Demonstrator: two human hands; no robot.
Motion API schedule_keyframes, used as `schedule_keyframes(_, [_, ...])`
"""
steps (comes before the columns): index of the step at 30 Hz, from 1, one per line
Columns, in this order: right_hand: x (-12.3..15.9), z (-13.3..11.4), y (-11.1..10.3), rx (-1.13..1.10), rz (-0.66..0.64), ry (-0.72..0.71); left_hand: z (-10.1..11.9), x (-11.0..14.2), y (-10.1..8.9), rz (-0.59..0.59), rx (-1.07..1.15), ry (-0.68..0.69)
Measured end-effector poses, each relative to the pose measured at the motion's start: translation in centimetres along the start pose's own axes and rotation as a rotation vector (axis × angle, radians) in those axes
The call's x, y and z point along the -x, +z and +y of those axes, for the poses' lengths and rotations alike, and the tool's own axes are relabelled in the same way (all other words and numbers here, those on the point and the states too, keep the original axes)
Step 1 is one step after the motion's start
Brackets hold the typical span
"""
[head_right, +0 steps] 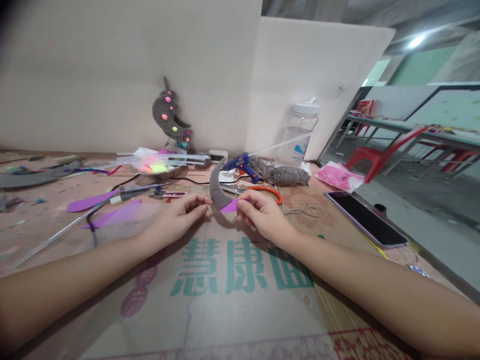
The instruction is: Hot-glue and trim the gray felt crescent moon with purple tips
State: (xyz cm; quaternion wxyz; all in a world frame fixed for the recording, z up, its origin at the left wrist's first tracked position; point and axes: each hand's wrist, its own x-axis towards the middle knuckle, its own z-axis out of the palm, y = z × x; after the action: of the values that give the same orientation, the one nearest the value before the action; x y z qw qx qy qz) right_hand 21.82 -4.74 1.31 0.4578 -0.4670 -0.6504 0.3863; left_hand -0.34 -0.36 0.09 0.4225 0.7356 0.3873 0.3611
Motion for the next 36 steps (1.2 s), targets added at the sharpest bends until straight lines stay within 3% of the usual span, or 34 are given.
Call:
schedule_keyframes(7, [0.2, -0.1, 0.0, 0.015, -0.01, -0.021, -0.2, -0.3, -0.1, -0.025, 0.159, -0.014])
schedule_keyframes(11, [0.2, 0.1, 0.2, 0.072, -0.03, -0.025, 0.5, -0.5, -0.3, 0.035, 0.161, -0.054])
schedule_keyframes(16, [0.2, 0.3, 0.4, 0.108, -0.06, 0.012, 0.8, -0.3, -0.3, 0.049, 0.209, -0.011])
schedule_keyframes(21, [-0.1, 0.5, 0.3, 0.008, 0.101, -0.057, 0.1, -0.3, -0.2, 0.061, 0.195, -0.018])
schedule_keyframes(24, [-0.1, 0.3, 0.3, 0.091, 0.16, -0.109, 0.0, -0.3, -0.2, 0.04, 0.159, -0.005])
schedule_keyframes(29, [0.3, -0.3, 0.5, 0.317, 0.148, -0.162, 0.4, -0.3, -0.2, 0.037, 0.123, 0.02])
schedule_keyframes(36, [0.4, -0.2, 0.7, 0.317, 0.131, -0.21, 0.6, -0.3, -0.1, 0.028, 0.114, 0.051])
